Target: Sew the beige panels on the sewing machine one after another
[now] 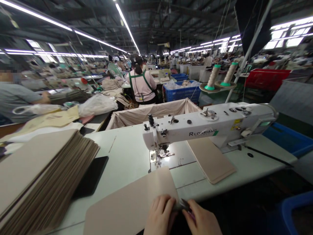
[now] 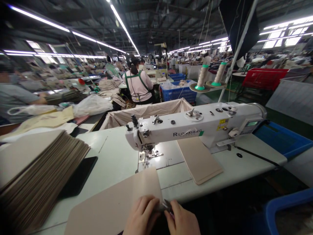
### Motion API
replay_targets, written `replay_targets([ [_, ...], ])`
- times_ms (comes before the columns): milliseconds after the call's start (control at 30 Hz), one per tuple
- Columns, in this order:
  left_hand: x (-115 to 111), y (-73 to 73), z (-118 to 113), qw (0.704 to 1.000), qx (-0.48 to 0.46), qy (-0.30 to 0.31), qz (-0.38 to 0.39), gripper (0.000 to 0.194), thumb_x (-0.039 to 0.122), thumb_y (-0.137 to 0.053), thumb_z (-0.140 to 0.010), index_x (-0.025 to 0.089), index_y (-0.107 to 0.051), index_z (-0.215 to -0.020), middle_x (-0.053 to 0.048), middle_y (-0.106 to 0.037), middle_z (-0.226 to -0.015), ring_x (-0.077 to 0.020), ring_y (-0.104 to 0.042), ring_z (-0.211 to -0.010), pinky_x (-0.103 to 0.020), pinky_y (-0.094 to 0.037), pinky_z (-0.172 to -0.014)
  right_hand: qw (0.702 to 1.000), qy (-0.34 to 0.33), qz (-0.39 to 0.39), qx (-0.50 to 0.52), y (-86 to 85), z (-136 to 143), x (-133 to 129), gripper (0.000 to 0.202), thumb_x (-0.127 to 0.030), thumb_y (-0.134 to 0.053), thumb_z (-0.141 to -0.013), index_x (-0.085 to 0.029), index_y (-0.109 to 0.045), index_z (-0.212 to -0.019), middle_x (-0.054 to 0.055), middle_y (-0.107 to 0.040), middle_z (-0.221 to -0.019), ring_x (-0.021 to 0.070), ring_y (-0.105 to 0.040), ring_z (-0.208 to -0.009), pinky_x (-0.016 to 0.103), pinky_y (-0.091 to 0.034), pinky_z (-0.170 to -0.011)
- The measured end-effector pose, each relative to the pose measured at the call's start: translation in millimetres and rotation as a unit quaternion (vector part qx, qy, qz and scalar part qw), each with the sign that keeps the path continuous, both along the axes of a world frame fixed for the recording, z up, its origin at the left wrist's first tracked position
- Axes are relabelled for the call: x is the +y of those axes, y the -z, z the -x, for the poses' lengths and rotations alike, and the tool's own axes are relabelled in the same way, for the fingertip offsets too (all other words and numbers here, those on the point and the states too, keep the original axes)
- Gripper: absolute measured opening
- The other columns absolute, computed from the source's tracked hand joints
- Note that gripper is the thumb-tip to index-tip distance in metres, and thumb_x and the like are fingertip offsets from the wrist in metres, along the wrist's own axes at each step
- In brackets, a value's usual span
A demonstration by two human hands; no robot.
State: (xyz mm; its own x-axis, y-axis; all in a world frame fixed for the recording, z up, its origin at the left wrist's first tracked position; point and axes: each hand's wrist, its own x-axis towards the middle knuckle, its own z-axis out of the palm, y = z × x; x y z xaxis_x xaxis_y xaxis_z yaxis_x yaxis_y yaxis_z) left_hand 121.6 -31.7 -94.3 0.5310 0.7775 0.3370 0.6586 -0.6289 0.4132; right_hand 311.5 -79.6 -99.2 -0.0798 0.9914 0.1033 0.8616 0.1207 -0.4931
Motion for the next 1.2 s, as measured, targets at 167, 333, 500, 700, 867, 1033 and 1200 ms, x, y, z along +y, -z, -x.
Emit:
replay_targets([
  [167, 0, -4.0, 0, 0.996, 0.072, 0.012, -0.051, 0.020, 0.021, -0.041, -0.099, 0.022, -0.061, -0.097, -0.006, -0.063, -0.088, -0.0233, -0.061, -0.084, -0.035, -0.050, -0.072, 1.000, 0.015, -0.020, 0.000, 7.7, -7, -4, 0.015, -0.031, -0.040, -0.095, -0.026, -0.049, -0.085, -0.003, -0.065, -0.070, 0.0157, -0.063, -0.055, 0.024, -0.036, -0.049],
  [333, -1, -9.0, -6, 0.996, 0.068, -0.024, -0.059, 0.021, 0.019, -0.039, -0.097, 0.021, -0.057, -0.088, -0.005, -0.059, -0.080, -0.0196, -0.060, -0.071, -0.030, -0.049, -0.064, 0.999, 0.009, -0.031, 0.010, 16.9, 3, -4, 0.014, -0.032, -0.040, -0.094, -0.026, -0.047, -0.083, -0.003, -0.066, -0.071, 0.0163, -0.064, -0.056, 0.024, -0.036, -0.049],
  [500, 0, -7.6, -6, 0.997, 0.044, -0.046, -0.036, 0.014, 0.020, -0.045, -0.094, 0.021, -0.056, -0.085, -0.005, -0.057, -0.079, -0.0202, -0.061, -0.072, -0.030, -0.051, -0.064, 1.000, -0.013, -0.011, 0.006, 23.0, 15, -2, 0.013, -0.031, -0.038, -0.093, -0.026, -0.047, -0.085, -0.001, -0.067, -0.075, 0.0182, -0.067, -0.061, 0.025, -0.037, -0.050],
  [700, -4, -11.7, -7, 0.999, 0.024, -0.030, -0.010, 0.015, 0.020, -0.046, -0.093, 0.021, -0.057, -0.084, -0.005, -0.060, -0.080, -0.0206, -0.062, -0.073, -0.031, -0.053, -0.065, 1.000, 0.002, -0.013, -0.019, 13.7, 17, 2, 0.020, -0.031, -0.034, -0.098, -0.026, -0.049, -0.086, -0.001, -0.069, -0.074, 0.0187, -0.069, -0.061, 0.025, -0.038, -0.049],
  [867, 22, -30.3, 41, 0.998, 0.027, 0.006, 0.063, 0.023, 0.029, -0.041, -0.098, 0.024, -0.064, -0.099, -0.008, -0.064, -0.112, -0.0213, -0.063, -0.101, -0.033, -0.053, -0.087, 0.999, 0.026, -0.017, -0.033, 1.4, 2, 3, 0.022, -0.032, -0.034, -0.099, -0.026, -0.049, -0.085, -0.003, -0.067, -0.069, 0.0178, -0.068, -0.059, 0.023, -0.040, -0.049],
  [1033, 57, -24.9, 123, 0.974, 0.097, -0.199, 0.047, 0.065, 0.047, -0.059, -0.085, 0.017, -0.043, -0.139, -0.016, -0.047, -0.138, -0.0380, -0.042, -0.129, -0.056, -0.037, -0.104, 0.995, 0.082, -0.063, -0.007, -11.4, -35, 11, 0.021, -0.041, -0.036, -0.098, -0.026, -0.051, -0.098, -0.001, -0.067, -0.078, 0.0184, -0.069, -0.065, 0.025, -0.049, -0.054],
  [1200, 41, -26.4, 135, 0.971, 0.056, -0.212, 0.098, 0.020, 0.039, -0.056, -0.086, 0.021, -0.061, -0.094, -0.008, -0.061, -0.094, -0.0271, -0.061, -0.088, -0.041, -0.052, -0.081, 0.982, 0.142, -0.104, -0.076, -19.9, -94, 24, 0.033, -0.048, -0.044, -0.092, -0.027, -0.057, -0.114, 0.007, -0.065, -0.110, 0.0219, -0.070, -0.080, 0.029, -0.053, -0.053],
])
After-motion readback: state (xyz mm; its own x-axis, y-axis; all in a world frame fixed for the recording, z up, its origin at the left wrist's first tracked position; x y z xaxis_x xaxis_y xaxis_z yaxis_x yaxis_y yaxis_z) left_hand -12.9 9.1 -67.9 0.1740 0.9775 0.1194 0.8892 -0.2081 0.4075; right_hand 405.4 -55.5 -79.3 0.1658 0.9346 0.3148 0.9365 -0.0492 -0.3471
